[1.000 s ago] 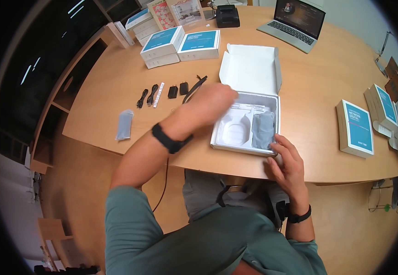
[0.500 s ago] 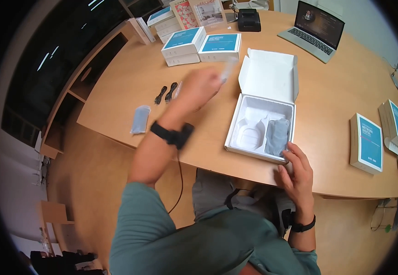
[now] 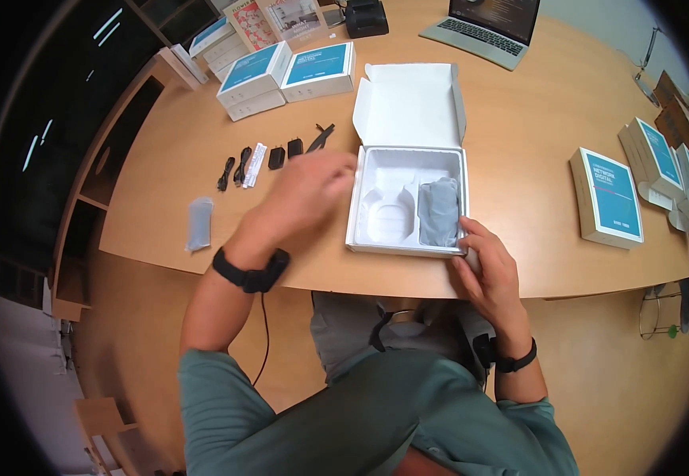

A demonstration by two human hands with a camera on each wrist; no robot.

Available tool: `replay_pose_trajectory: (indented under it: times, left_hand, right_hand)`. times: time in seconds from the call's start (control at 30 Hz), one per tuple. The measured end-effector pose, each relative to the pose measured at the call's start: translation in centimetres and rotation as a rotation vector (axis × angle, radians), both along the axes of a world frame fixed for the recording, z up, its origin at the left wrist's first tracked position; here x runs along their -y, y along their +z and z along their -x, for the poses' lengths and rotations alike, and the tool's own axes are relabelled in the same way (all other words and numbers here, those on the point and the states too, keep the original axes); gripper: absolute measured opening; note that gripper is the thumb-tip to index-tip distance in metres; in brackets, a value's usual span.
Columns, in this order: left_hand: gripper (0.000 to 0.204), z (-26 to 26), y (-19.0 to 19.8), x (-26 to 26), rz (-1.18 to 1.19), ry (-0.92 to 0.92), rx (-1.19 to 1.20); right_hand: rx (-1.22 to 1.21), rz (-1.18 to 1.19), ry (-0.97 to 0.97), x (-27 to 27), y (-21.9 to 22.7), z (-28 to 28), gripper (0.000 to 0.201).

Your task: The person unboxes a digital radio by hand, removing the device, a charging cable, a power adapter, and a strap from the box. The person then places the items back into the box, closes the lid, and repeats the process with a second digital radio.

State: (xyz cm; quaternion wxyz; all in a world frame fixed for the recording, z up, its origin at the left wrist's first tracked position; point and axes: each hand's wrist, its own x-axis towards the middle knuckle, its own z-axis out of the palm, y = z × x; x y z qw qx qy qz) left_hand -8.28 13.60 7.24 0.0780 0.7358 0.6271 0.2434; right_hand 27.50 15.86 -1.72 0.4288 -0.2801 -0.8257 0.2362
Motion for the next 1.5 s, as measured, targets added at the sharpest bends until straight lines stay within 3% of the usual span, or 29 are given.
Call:
replay_pose_trajectory:
  times: [0.1, 0.23, 0.37, 0.43, 0.57, 0.73, 0.83, 0.87, 0.93, 1.0, 1.1, 1.2, 1.27, 1.43, 1.5]
  left_hand:
    - [0.039, -6.3, -0.5, -2.2, -0.046, -0.254, -0.081]
    - [0.051, -10.9, -1.4, -5.4, 0.123, -0.254, -0.276]
    - [0.051, -12.0, -1.6, -5.1, 0.236, -0.257, -0.121]
    - [0.047, -12.2, -2.5, -3.9, -0.024, -0.249, -0.064]
    - [0.050, -13.2, -3.5, -1.9, -0.256, -0.329, 0.018]
    - [0.072, -13.8, -3.7, -0.5, -0.232, -0.293, 0.158]
    - [0.070, -13.5, -3.8, -0.6, -0.293, -0.272, 0.258]
    - [0.070, -12.9, -2.9, -0.4, -0.297, -0.270, 0.257]
    - [0.066, -9.9, -0.4, 0.4, -0.233, -0.126, 0.509]
    - [0.062, -4.2, 3.0, 1.9, -0.005, 0.018, 0.675]
    - [0.055, 5.5, 4.7, 5.7, 0.146, 0.143, 0.591]
    - [0.050, 13.1, 1.8, 9.1, 0.280, 0.371, 0.422]
    - [0.048, 16.4, -1.3, 10.7, 0.298, 0.398, 0.370]
    - [0.048, 17.5, -1.6, 11.4, 0.323, 0.436, 0.301]
    - [0.050, 17.9, -2.1, 11.2, 0.308, 0.504, 0.164]
  right_hand:
    - [0.002, -0.010, 0.006, 0.0, -0.1, 0.1, 0.031]
    - [0.016, 0.011, -0.013, 0.1, 0.1, 0.1, 0.031]
    - [0.086, -0.014, -0.077, 0.6, 0.2, 0.8, 0.033]
    - [0.078, -0.017, -0.075, 0.6, 0.2, 0.8, 0.033]
    - [0.041, -0.004, -0.066, 0.4, -0.4, 0.9, 0.032]
    - [0.063, 0.028, -0.061, 0.6, -0.5, 0.9, 0.032]
    - [0.066, 0.019, -0.056, 0.6, -0.1, 0.7, 0.032]
    - [0.066, 0.016, -0.053, 0.4, -0.1, 0.6, 0.032]
    - [0.092, -0.066, -0.058, 0.3, -0.2, 0.5, 0.031]
    - [0.092, -0.030, -0.058, 0.5, -0.2, 0.5, 0.031]
    - [0.085, 0.008, -0.054, 0.6, 0.1, 0.6, 0.031]
    - [0.086, 0.001, -0.058, 0.5, 0.0, 0.6, 0.031]
    - [0.088, -0.008, -0.057, 0.6, -0.1, 0.6, 0.031]
    - [0.082, -0.007, -0.049, 0.6, -0.1, 0.5, 0.033]
    - [0.093, -0.033, -0.058, 0.4, -0.3, 0.5, 0.035]
